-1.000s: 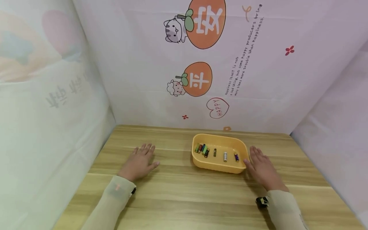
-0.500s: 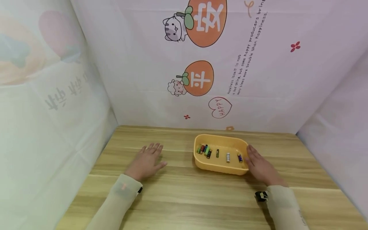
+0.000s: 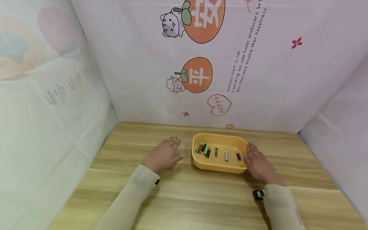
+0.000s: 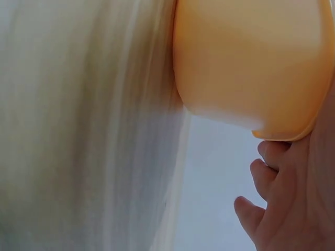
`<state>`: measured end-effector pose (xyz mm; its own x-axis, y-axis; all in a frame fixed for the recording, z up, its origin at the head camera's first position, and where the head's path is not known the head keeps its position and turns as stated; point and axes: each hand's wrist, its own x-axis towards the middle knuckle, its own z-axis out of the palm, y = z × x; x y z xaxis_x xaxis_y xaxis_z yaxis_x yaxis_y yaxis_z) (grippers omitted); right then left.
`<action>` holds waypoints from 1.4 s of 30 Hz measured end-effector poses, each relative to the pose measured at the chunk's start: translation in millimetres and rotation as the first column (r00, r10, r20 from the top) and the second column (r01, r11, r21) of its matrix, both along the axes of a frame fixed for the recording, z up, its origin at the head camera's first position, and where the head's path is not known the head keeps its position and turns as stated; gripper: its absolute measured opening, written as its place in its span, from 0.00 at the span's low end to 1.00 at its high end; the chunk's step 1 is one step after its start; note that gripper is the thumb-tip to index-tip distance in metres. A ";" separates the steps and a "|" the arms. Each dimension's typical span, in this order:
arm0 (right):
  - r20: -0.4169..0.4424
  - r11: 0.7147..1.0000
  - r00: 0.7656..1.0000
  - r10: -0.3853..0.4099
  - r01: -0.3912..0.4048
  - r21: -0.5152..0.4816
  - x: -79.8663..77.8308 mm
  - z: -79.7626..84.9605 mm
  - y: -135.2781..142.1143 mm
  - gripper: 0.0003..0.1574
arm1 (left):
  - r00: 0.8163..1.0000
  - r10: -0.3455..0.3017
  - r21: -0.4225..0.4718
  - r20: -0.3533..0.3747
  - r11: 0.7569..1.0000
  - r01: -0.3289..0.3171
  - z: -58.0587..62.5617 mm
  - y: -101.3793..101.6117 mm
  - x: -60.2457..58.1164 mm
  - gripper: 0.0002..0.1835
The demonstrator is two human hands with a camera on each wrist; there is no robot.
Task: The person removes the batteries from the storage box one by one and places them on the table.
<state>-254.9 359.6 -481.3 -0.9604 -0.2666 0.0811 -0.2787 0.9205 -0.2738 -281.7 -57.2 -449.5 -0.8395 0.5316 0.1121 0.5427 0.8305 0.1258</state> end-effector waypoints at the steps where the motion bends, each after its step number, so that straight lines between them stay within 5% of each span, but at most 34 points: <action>1: -0.010 1.000 1.000 -0.006 0.006 0.008 0.3 -0.7 0.0 0.39 | 1.000 -0.025 0.015 -0.008 1.000 0.025 3.4 10.3 -2.4 0.40; 6: -0.015 1.000 1.000 -0.015 0.015 0.007 1.4 -4.6 -2.8 0.40 | 0.991 -0.107 0.022 -0.081 0.994 0.109 14.2 52.0 -9.6 0.35; 12: -0.039 1.000 0.999 -0.002 0.003 0.025 -0.2 -1.2 6.1 0.39 | 0.974 -0.178 -0.023 -0.143 0.984 0.177 10.7 84.2 -15.6 0.26; 16: -0.048 0.999 0.999 0.007 -0.005 0.047 -0.1 -1.8 7.3 0.38 | 0.946 -0.281 -0.043 -0.159 0.960 0.278 4.4 90.9 -20.9 0.18; 21: -0.046 0.998 0.999 0.007 -0.003 0.067 -0.4 -1.6 10.9 0.38 | 0.934 -0.328 -0.053 -0.137 0.945 0.324 5.1 98.0 -26.5 0.11; 25: -0.047 0.997 0.999 0.018 -0.014 0.079 -3.5 2.2 11.3 0.38 | 0.947 -0.299 -0.102 -0.117 0.952 0.288 5.8 104.0 -31.0 0.10; 32: -0.031 0.995 0.999 0.007 -0.003 0.103 3.3 -0.1 15.8 0.38 | 0.984 -0.177 -0.243 0.018 0.954 0.176 14.9 128.3 -26.5 0.05; 38: -0.028 0.995 1.000 0.010 -0.007 0.100 3.7 1.1 14.4 0.38 | 0.994 -0.086 -0.301 0.062 0.948 0.100 20.5 148.8 -28.3 0.13; 42: -0.027 0.996 1.000 0.010 -0.007 0.094 -0.6 1.2 9.5 0.38 | 0.995 -0.079 -0.336 0.058 0.937 0.094 11.4 157.1 -37.4 0.14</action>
